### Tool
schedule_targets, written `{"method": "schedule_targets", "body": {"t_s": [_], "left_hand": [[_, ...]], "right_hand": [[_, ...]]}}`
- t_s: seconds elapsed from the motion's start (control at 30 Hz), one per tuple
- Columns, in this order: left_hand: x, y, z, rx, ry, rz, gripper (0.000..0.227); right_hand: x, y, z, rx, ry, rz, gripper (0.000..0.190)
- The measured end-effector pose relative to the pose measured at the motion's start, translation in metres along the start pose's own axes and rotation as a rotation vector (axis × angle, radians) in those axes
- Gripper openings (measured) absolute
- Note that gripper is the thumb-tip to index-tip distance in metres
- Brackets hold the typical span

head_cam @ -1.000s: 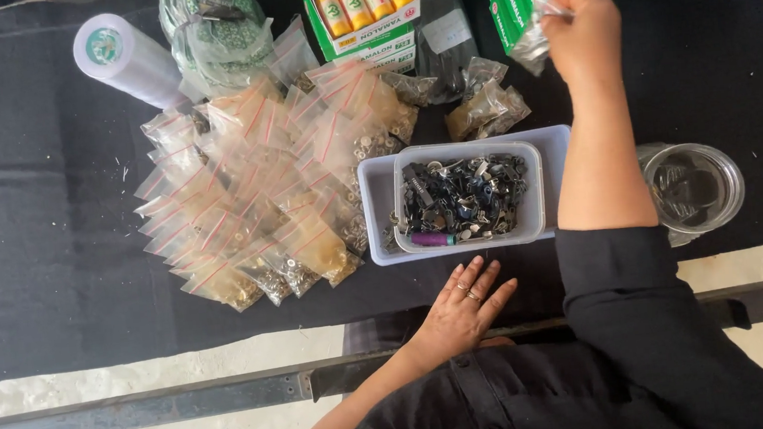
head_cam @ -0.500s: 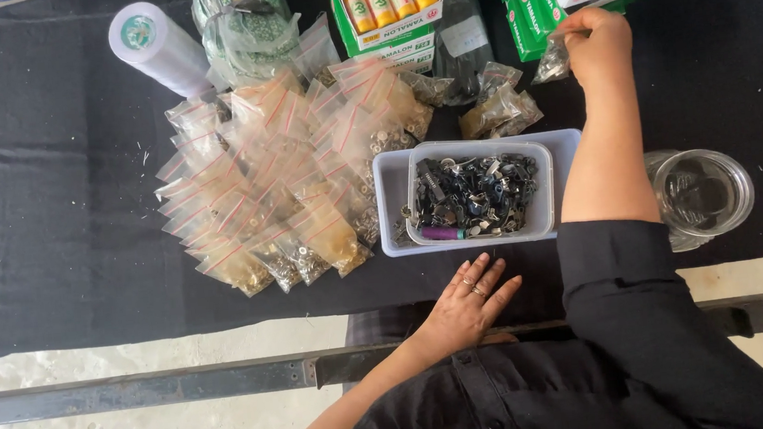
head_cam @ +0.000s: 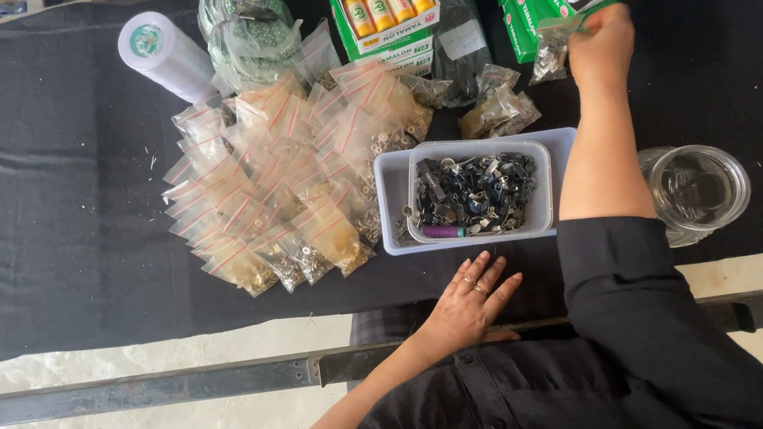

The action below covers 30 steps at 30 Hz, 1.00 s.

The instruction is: Picking small hardware components from a bin and placing them into small plastic bags.

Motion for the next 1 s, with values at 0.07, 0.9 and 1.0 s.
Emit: {"method": "schedule_targets", "body": {"t_s": [0.07,0.9,1.0], "left_hand": [[0.003,0.001,0.001,0.006,-0.003,-0.001,0.097],[0.014,0.003,0.006,0.012,-0.001,0.022,0.099],[0.008,0.003,0.002,-0.005,0.045,0.028,0.096]], "right_hand": [[0.011,-0.010,-0.030,0.032,-0.113,-0.194,0.022],[0.006,-0.035,-0.012,0.508,-0.645,-0.354,0.020],[0.018,-0.034,-0.032,0.463,-0.627,-0.388,0.015]]}}
Point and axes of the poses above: each hand's wrist, its own y-axis away from the middle knuckle, its own x-axis out of the palm, z = x × y, the point moved 2 cm from there along -y, towards the middle knuckle, and after that the axes turned 13 degrees about -x, right-handed, at the moved point
